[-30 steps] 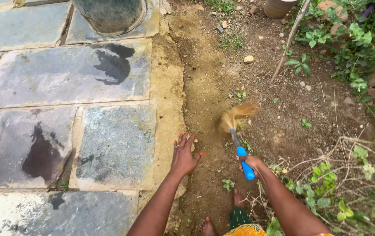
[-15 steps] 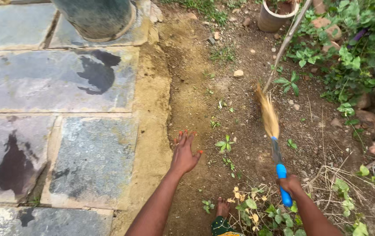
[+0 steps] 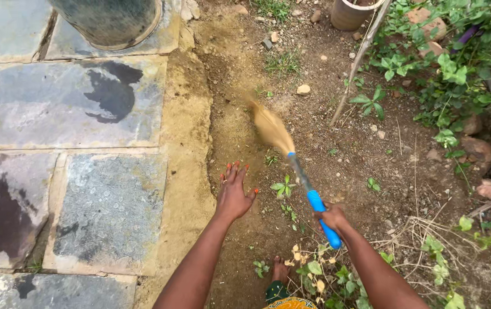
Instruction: The person sweeps an outdoor path made of stone slabs and dirt using a broom, clearing away leaves and debris.
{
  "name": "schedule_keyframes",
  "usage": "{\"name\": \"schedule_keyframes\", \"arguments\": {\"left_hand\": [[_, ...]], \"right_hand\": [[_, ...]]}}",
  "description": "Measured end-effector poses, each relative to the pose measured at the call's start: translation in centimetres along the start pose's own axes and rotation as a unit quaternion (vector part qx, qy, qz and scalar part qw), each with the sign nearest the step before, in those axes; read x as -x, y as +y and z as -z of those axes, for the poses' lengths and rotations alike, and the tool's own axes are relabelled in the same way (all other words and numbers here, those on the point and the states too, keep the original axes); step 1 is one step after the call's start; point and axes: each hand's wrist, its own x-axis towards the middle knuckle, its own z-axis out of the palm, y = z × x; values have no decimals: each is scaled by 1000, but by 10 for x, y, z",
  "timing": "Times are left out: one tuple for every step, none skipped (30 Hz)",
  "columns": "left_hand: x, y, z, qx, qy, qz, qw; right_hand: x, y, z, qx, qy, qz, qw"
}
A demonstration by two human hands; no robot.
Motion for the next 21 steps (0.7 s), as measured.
{"name": "schedule_keyframes", "arguments": {"left_hand": [[-1, 2, 1, 2, 6, -7, 1000], [-2, 4, 2, 3, 13, -14, 1000], [-2, 4, 3, 2, 16, -14, 1000], [0, 4, 4, 6, 17, -14, 1000], [3, 2, 2, 11, 15, -12, 1000], [6, -1, 1, 10, 17, -11, 1000], [9, -6, 1, 26, 25, -6, 999], [11, -11, 1, 41, 32, -1, 999], [14, -16, 1, 42, 34, 1, 999], [16, -20, 2, 39, 30, 12, 999], [17, -22, 3, 36, 27, 24, 999], [18, -22, 4, 37, 31, 25, 999], [16, -21, 6, 38, 19, 33, 999], [15, -21, 9, 39, 7, 40, 998], [16, -21, 10, 40, 11, 43, 998], [17, -21, 12, 38, 19, 36, 998], [18, -21, 13, 39, 27, 29, 998], [18, -21, 15, 42, 30, 33, 998], [21, -24, 17, 49, 46, 21, 998], [25, -28, 18, 56, 62, 9, 996], [29, -34, 20, 56, 66, 14, 996]], "right_hand": [[1, -1, 5, -10, 15, 0, 1000], [3, 0, 7, -8, 13, 1, 1000], [7, 1, 6, -15, 37, 9, 999], [10, 3, 5, -22, 60, 17, 998], [13, 5, 3, -22, 59, 19, 998], [13, 5, -3, -52, 60, -7, 997], [11, 3, -9, -84, 60, -33, 994], [8, 1, -16, -84, 58, -31, 994], [5, -2, -24, -99, 53, -57, 992], [2, -4, -30, -114, 48, -82, 989], [-2, -8, -38, -112, 46, -79, 989], [-5, -12, -50, -120, -4, -59, 991], [-8, -19, -58, -126, -55, -37, 990], [-13, -29, -60, -124, -58, -32, 990], [-16, -38, -60, -107, -60, -24, 992], [-20, -47, -61, -91, -61, -17, 994], [-22, -55, -61, -86, -63, -15, 994], [-25, -63, -62, -143, -66, -18, 987], [-23, -65, -67, -200, -71, -23, 977], [-18, -62, -75, -195, -75, -23, 978], [-11, -57, -87, -157, -32, -7, 987]]}}
